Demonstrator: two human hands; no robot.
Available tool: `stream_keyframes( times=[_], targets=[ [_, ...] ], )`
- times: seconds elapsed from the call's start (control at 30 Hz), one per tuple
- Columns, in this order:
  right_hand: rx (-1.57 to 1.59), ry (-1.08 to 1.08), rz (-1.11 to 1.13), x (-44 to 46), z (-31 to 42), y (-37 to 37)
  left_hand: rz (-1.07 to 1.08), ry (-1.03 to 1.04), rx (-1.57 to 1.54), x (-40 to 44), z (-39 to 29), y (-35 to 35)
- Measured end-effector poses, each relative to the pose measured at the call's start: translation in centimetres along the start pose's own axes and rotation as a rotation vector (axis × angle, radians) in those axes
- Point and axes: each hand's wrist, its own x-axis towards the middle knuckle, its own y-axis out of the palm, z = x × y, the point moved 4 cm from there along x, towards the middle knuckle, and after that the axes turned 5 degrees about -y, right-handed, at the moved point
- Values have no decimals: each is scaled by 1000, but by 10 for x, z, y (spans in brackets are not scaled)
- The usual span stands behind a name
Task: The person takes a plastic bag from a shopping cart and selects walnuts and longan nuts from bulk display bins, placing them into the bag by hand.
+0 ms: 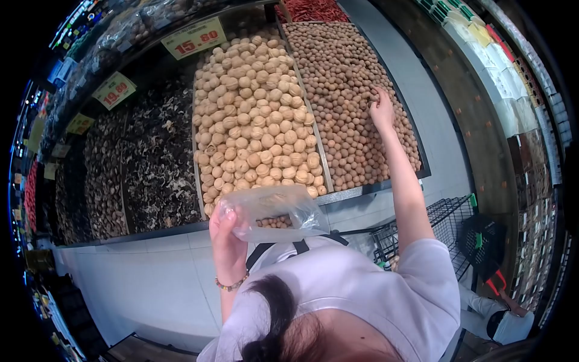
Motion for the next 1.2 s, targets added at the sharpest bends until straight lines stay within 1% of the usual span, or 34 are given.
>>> stream_keyframes(
  times=[0.1, 0.13, 0.17, 0.27, 0.3, 0.37, 0.43, 0.47, 0.5, 0.53, 0.57, 0.6, 0.63, 0.7, 0.73, 0.83, 0.87, 0.97, 1.07, 1.17, 1.2],
  targets=[
    [-371, -211, -126, -6, -5, 11, 13, -9, 5, 3, 2, 5],
    [-384, -184, 5, -9, -8, 23, 17, -11, 4, 4, 3, 6],
    [-461, -160, 137, -14, -13, 31, 20, -11, 7, 5, 4, 7],
    [-465, -137, 221, -16, -15, 40, 15, -10, 21, 8, 5, 11],
    [-455, -143, 173, -16, -9, 36, 2, -14, 34, 8, 4, 15],
    [-429, -155, 74, -17, 13, 26, -5, -28, 44, 8, 3, 16],
    [-125, -276, -125, -39, 81, -6, 10, -41, 33, 10, 3, 15],
    [144, -358, -202, -65, 124, -29, 37, -44, 21, 10, 3, 16],
    [521, -356, -68, -96, 164, -43, 62, -50, 8, 9, 2, 17],
    [835, -355, 198, -130, 196, -46, 86, -57, -4, 8, 1, 19],
    [1014, -266, 690, -167, 221, -43, 157, -115, 3, 7, 0, 24],
    [984, -286, 1137, -202, 247, -37, 227, -174, 10, 6, -2, 32],
    [698, -579, 1225, -228, 257, -15, 299, -234, 16, 4, -2, 37],
    [267, -579, 1198, -276, 231, 71, 354, -321, 90, -5, 6, 37],
    [181, -556, 1148, -284, 228, 86, 387, -363, 126, -7, 10, 37],
    [229, -550, 1091, -289, 234, 79, 530, -445, 236, -13, 12, 41],
    [233, -551, 1089, -291, 236, 79, 527, -505, 318, -13, 12, 42],
    [251, -546, 1075, -293, 238, 77, 627, -422, 361, -9, 13, 30],
    [263, -535, 1068, -294, 238, 77, 660, -467, 226, -10, 12, 30],
    [274, -526, 1061, -294, 239, 76, 662, -466, 251, -9, 11, 30],
    [280, -521, 1062, -294, 239, 75, 633, -471, 238, -8, 12, 29]
  ],
)
